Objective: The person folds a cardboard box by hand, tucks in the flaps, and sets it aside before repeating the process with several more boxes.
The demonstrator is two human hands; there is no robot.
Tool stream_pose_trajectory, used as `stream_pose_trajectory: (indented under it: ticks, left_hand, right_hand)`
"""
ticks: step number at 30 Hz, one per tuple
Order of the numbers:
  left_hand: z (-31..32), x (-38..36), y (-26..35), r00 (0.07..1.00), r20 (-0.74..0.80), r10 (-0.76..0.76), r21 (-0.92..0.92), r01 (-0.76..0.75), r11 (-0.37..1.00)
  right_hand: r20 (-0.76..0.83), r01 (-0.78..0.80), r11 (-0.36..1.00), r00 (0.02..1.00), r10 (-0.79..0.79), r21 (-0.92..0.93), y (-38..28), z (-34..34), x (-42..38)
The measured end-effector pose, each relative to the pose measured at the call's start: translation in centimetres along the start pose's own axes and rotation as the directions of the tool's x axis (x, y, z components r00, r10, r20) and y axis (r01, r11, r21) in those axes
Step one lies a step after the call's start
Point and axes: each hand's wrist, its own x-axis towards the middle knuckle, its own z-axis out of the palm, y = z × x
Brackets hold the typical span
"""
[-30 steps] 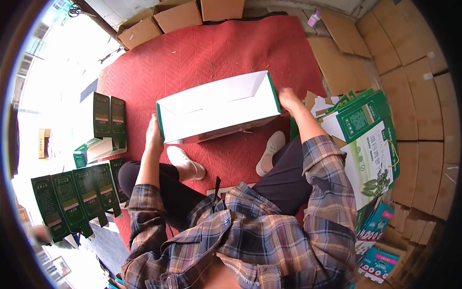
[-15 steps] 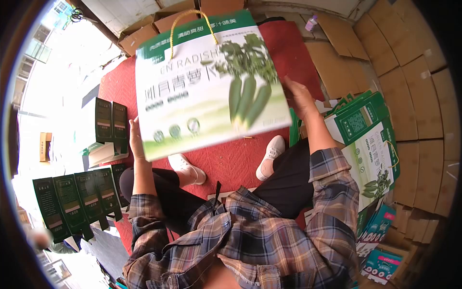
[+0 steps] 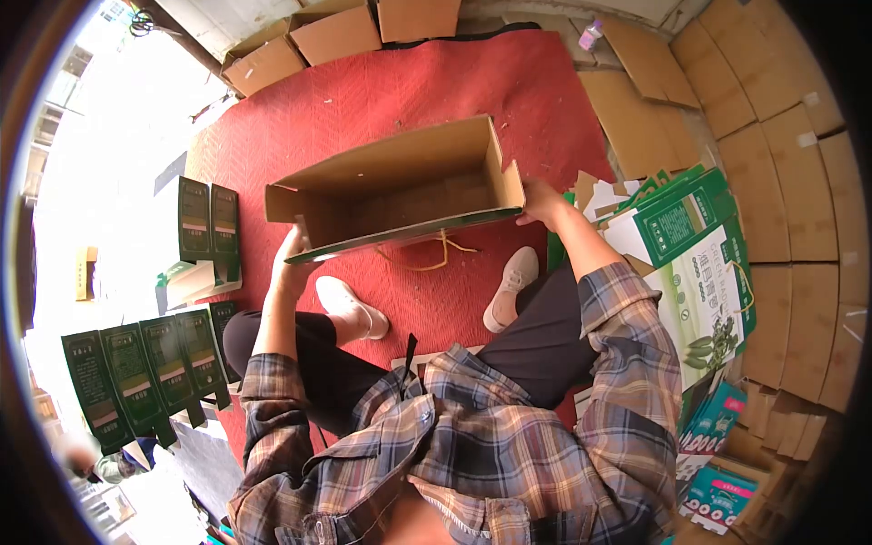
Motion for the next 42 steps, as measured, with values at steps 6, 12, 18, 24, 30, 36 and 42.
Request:
stream_pose_trajectory:
  ticks: [6, 12, 18, 24, 30, 36, 42]
  left_hand:
    - [1.0, 0.6, 1.7, 0.972, -0.158, -0.176, -0.298, 0.123, 0.947]
    - [2.0, 1.1, 3.4, 0.978, -0.207, -0.006, 0.029, 0.013, 1.000]
    - [2.9, 1.1, 4.0, 0.899, -0.194, 0.392, 0.564, -0.224, 0.795]
    - [3.0, 1.3, 5.1, 0.926, -0.195, 0.323, 0.627, -0.135, 0.767]
    - [3.2, 2.0, 4.7, 0.922, -0.139, 0.360, 0.700, -0.165, 0.695]
    - [3.8, 1.4, 6.7, 0.998, -0.052, -0.042, 0.258, 0.054, 0.965]
    - [1.9, 1.7, 4.7, 0.925, 0.380, -0.009, 0.316, -0.121, 0.941]
  right_hand:
    - [-0.168, -0.078, 0.981, 0.985, 0.047, -0.179, -0.8, 1.4, 1.0]
    - [-0.272, 0.316, 0.948, 0.909, -0.317, -0.049, -0.8, 0.5, 3.1]
    - [-0.213, 0.419, 0.871, 0.854, -0.474, -0.257, -3.5, 2.1, 1.7]
    - [-0.167, 0.337, 0.802, 0.868, -0.467, -0.494, -4.6, 2.9, 1.9]
    - [-0.146, 0.372, 0.684, 0.807, -0.573, -0.628, -4.3, 3.5, 3.0]
    - [-0.008, 0.115, 0.962, 0.993, -0.120, -0.247, -5.1, 3.6, 2.2]
    - [0.146, -0.009, 0.968, 0.988, 0.047, -0.252, -4.8, 2.7, 3.1]
